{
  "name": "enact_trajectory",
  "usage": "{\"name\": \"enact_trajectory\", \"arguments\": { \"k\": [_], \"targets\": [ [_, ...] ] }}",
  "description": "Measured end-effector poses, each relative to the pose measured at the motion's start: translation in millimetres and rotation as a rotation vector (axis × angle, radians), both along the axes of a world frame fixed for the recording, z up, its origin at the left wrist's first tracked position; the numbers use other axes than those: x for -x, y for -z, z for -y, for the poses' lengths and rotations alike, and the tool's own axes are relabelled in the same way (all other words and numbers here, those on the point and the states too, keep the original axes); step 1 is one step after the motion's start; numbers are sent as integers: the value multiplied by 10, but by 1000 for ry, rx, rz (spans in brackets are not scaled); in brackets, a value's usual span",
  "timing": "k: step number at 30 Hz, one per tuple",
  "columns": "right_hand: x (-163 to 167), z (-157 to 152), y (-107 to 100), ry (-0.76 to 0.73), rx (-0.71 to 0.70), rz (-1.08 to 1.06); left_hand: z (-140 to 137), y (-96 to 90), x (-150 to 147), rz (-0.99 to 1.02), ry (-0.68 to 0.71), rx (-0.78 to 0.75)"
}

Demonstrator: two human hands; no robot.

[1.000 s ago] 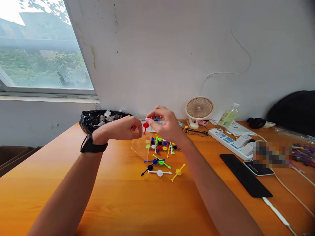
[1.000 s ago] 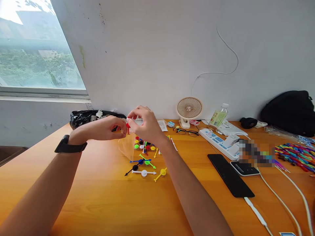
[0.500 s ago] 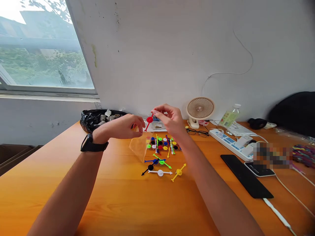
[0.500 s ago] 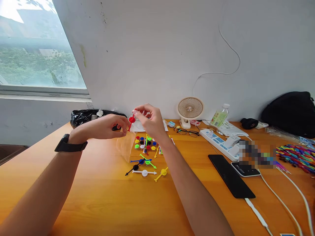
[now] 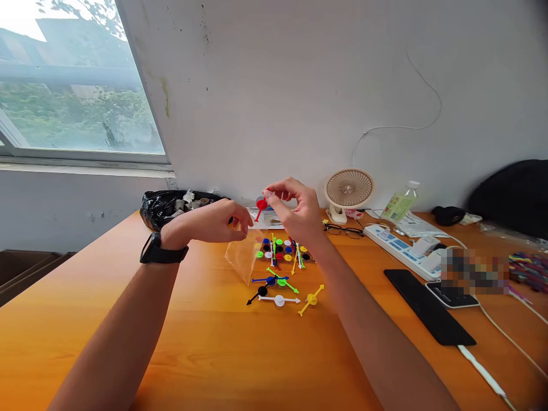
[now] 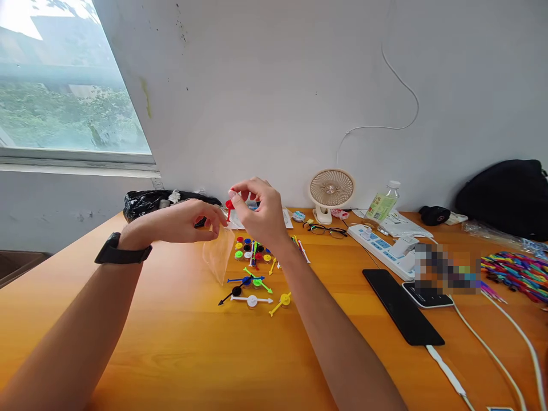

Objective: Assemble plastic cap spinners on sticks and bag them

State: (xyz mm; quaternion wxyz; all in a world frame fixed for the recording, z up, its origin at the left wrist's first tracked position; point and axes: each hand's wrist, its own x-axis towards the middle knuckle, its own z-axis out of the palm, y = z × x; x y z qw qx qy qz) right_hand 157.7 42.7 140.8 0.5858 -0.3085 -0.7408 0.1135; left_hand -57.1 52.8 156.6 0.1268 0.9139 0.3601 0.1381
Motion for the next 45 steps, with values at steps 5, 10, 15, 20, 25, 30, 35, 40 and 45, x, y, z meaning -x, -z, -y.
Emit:
{"name": "enact_trajectory", "arguments": {
  "k": [5,10,15,20,25,30,35,40,45],
  "targets": [
    [11,52,-5,-119,91,149,-23,24,26,13,-5,-29],
    [24,74,30,-172,120,304,-16,29,47,2,-27,-17],
    [8,31,67,-136,170,339,12,-5,38,-5,-40,1],
    [-46,55,-1,-173,148,317,17,-28,30,-16,-75,18],
    [-80,69,-51,-253,276,221,47,-44,6,52,-55,-58],
    [-102,-5,-18,-302,311,140,102,-70,2,181,-43,-91],
    [-174,-67,-39,-216,252,89,119,-101,3,218,-31,-48],
    [-234,-115,-75,-206,267,-130,123,-90,-54,222,-15,-134],
    [-266,-130,-109,-126,234,-241,69,-13,-70,170,-3,-129]
  ]
}}
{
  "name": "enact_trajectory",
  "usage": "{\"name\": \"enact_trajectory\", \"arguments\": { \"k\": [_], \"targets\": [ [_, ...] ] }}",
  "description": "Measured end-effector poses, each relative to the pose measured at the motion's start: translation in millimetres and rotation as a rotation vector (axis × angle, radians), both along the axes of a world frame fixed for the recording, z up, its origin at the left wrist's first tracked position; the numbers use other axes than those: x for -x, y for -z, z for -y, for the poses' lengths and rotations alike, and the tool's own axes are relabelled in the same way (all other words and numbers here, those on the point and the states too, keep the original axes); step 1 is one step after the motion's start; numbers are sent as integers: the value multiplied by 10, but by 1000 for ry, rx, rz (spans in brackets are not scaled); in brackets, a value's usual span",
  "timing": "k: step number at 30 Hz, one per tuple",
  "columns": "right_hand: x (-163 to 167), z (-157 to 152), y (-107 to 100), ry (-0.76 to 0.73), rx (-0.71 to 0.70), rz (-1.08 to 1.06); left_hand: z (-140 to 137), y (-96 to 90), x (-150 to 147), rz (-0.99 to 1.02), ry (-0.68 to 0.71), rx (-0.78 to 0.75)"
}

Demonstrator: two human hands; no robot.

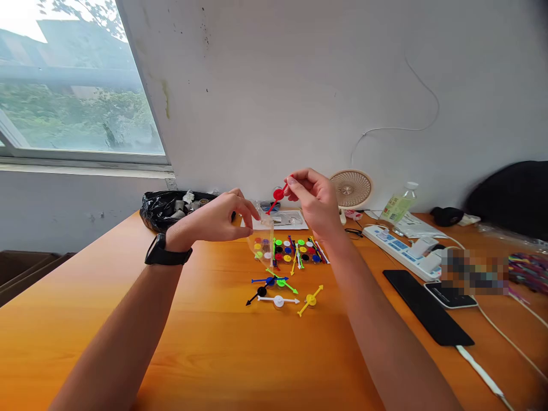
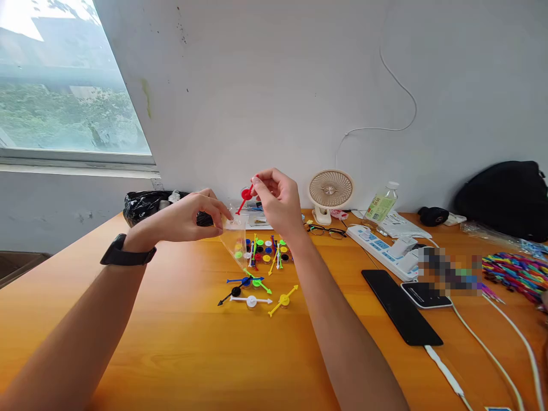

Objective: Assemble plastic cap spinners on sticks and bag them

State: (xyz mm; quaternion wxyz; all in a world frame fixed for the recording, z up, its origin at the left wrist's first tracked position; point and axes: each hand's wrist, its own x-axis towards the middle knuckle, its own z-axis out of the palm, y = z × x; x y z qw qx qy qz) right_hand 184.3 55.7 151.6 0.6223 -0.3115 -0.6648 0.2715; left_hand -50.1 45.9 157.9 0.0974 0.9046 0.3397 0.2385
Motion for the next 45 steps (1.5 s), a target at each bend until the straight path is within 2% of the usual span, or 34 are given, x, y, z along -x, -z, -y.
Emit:
{"name": "enact_trajectory", "arguments": {
  "k": [8,13,16,19,22,29,32,35,39,42,45],
  "targets": [
    [-5,-9,-3,4,-57,69,-11,20,-7,33,51,66],
    [-38,15,-36,35,-99,27,21,-11,-61,86,131,125],
    [-32,91,-102,61,-117,-32,14,-11,-73,76,121,154],
    [-7,162,-143,15,-94,-50,4,-3,-72,62,112,126],
    [18,175,-116,-89,-43,35,0,2,-64,50,134,109],
    [53,147,2,-161,60,366,-25,15,-25,-34,113,119],
    [81,180,13,-101,13,555,-21,18,-21,-35,88,104],
    [110,202,21,-53,-23,657,0,9,-27,-49,67,89],
    [135,179,33,-80,6,595,15,-11,-28,-73,41,48],
    [147,121,50,-22,41,455,10,-19,-16,-86,30,27],
    [166,67,77,-11,139,303,-2,-13,-4,-82,28,27]
  ]
}}
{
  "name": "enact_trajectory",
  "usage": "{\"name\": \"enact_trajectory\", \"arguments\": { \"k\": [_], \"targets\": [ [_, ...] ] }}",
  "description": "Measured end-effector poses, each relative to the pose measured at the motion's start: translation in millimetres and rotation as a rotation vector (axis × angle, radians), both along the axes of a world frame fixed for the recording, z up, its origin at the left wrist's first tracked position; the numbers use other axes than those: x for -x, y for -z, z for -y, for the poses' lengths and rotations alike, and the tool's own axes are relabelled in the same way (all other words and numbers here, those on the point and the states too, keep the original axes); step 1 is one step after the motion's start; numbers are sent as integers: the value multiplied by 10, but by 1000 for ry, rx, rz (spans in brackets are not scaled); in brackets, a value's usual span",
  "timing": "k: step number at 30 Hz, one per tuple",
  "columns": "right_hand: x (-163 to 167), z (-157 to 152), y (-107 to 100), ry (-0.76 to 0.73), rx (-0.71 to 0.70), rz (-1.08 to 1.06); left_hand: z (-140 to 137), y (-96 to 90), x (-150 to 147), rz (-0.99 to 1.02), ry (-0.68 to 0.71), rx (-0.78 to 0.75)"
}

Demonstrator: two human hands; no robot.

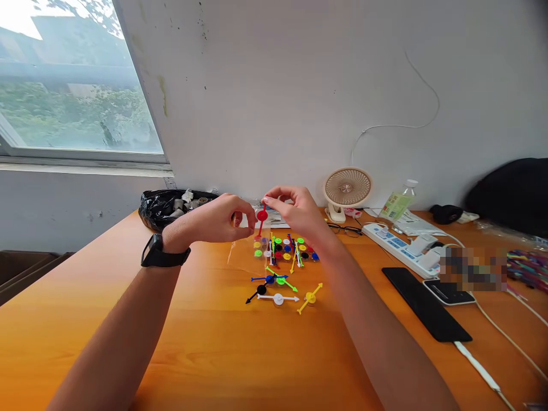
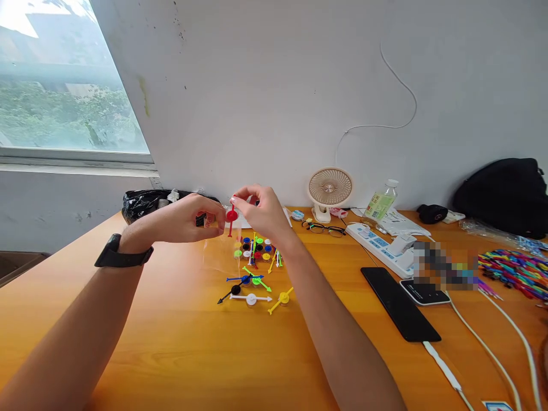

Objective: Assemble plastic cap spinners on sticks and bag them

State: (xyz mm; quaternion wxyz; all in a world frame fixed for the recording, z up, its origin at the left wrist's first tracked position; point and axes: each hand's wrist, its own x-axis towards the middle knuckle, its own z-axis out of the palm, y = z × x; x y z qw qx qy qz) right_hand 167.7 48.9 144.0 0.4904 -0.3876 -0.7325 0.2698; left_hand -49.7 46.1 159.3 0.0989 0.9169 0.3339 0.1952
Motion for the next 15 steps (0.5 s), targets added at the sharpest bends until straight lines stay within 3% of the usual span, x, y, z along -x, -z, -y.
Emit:
{"name": "enact_trajectory", "arguments": {
  "k": [3,11,15],
  "targets": [
    [22,-11,27,-28,90,-37,-9,11,4,15,13,3],
    [-79,59,20,-48,30,340,22,-20,20,15,-28,-5],
    [-207,52,-25,-168,160,475,22,-26,29,13,-33,-42]
  ]
}}
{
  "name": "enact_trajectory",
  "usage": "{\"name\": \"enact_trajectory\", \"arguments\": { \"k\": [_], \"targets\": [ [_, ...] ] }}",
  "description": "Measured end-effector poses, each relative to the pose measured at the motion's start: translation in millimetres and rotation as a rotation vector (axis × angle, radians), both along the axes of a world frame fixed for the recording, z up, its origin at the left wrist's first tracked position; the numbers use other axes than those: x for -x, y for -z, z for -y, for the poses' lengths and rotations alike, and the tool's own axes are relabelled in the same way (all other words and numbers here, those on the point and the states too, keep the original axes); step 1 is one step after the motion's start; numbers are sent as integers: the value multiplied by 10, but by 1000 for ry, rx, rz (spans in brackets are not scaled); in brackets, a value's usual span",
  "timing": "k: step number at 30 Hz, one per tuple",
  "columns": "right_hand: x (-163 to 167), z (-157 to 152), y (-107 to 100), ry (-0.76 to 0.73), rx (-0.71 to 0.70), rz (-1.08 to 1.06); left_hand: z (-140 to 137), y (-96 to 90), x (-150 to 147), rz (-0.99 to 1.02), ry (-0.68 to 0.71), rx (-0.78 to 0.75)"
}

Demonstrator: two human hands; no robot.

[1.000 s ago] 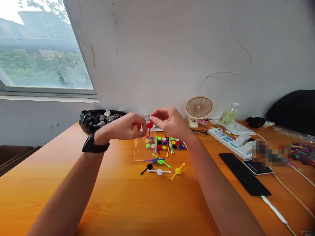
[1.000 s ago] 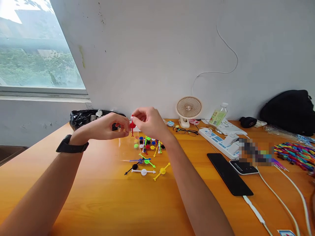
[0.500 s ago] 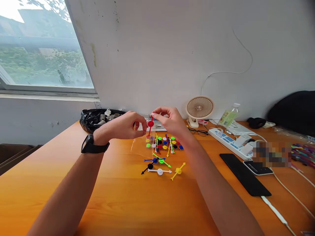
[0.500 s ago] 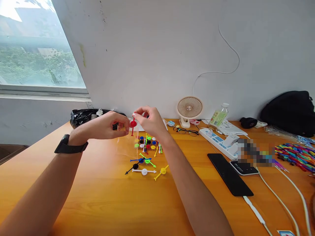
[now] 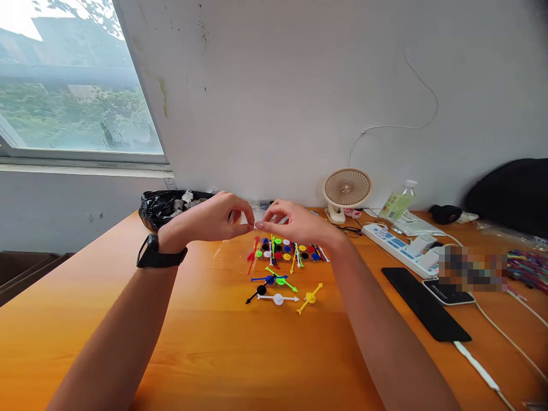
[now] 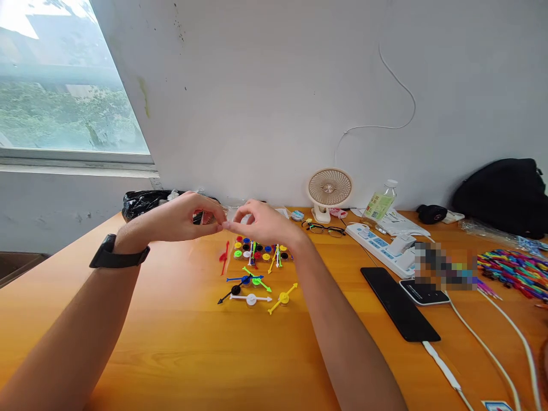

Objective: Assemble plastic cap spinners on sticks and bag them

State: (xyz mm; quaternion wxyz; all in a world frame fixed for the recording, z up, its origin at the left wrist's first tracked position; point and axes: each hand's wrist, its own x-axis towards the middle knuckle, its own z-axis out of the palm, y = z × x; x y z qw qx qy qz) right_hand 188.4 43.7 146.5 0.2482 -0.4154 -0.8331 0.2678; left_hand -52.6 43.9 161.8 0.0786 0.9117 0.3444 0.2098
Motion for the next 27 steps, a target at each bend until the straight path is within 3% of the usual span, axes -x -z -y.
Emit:
{"name": "enact_trajectory", "arguments": {
  "k": [3,5,11,16,22,27],
  "targets": [
    [-48,-14,-6,-101,114,33,9,-6,-21,28,-3,-26],
    [-47,-19,2,-111,110,12,23,-16,-42,64,-24,-44],
    [-25,-37,4,-58,-41,-181,22,-16,-81,278,-37,-201],
    [-106,-86,-30,-8,-194,-398,-42,14,-55,565,-154,-359],
    [-208,-142,-17,-42,-218,-251,-214,141,74,623,-161,-70],
    [-200,-68,-61,-123,-181,-324,-326,597,-62,638,-4,359]
  ]
}}
